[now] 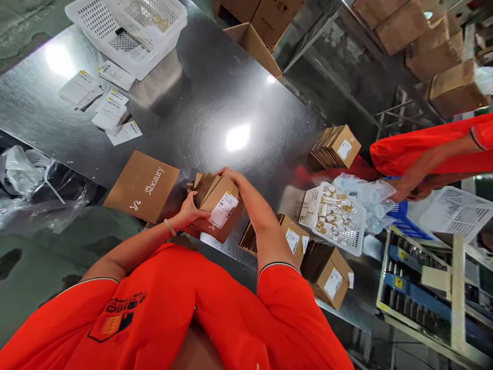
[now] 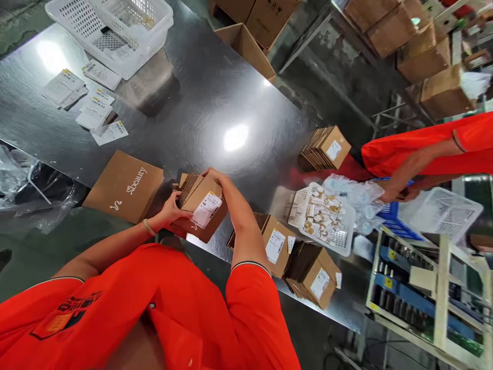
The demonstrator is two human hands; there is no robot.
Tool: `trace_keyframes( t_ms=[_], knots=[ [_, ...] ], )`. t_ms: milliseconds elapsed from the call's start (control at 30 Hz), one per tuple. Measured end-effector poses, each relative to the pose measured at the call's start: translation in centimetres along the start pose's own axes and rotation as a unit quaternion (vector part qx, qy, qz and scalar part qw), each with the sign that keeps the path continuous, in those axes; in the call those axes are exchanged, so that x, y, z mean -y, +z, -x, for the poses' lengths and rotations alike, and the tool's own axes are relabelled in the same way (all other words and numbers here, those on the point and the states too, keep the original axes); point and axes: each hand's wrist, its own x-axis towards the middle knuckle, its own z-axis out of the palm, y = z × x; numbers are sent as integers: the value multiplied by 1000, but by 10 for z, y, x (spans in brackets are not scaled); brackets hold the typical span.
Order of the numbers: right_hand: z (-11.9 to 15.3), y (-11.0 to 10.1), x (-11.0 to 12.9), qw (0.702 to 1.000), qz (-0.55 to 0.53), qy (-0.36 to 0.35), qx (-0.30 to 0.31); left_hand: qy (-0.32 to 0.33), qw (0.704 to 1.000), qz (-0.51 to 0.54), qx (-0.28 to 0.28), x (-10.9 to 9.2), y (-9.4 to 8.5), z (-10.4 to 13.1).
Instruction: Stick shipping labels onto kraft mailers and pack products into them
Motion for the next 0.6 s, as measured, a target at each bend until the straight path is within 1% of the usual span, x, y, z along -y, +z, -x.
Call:
trace_keyframes(
  t_ms=[67, 133, 233, 300, 367, 433, 500, 600],
  knots=[
    [-6, -1, 3, 999, 18, 29, 8, -16, 1000, 26, -9, 5, -2, 5],
    [-11, -3, 5, 999, 40, 32, 10, -35, 998, 42, -1, 10, -4, 16],
    [-13, 0, 7, 997, 68, -13, 20, -61, 997, 53, 21, 16, -5, 37],
    [-10, 6, 9, 995, 83, -49, 37, -67, 995, 61, 35, 21, -6, 50],
    [-7, 16, 12, 991, 95, -82, 45, -65, 994, 72, 42, 29, -7, 58],
    [-3, 28, 17, 989, 107, -99, 32, -55, 995, 77, 35, 37, -10, 58],
    [-1, 38, 23, 988, 118, -95, 5, -43, 996, 74, 18, 45, -14, 52],
    [2, 41, 31, 989, 119, -83, -18, -51, 995, 90, 4, 53, -20, 39]
  ],
)
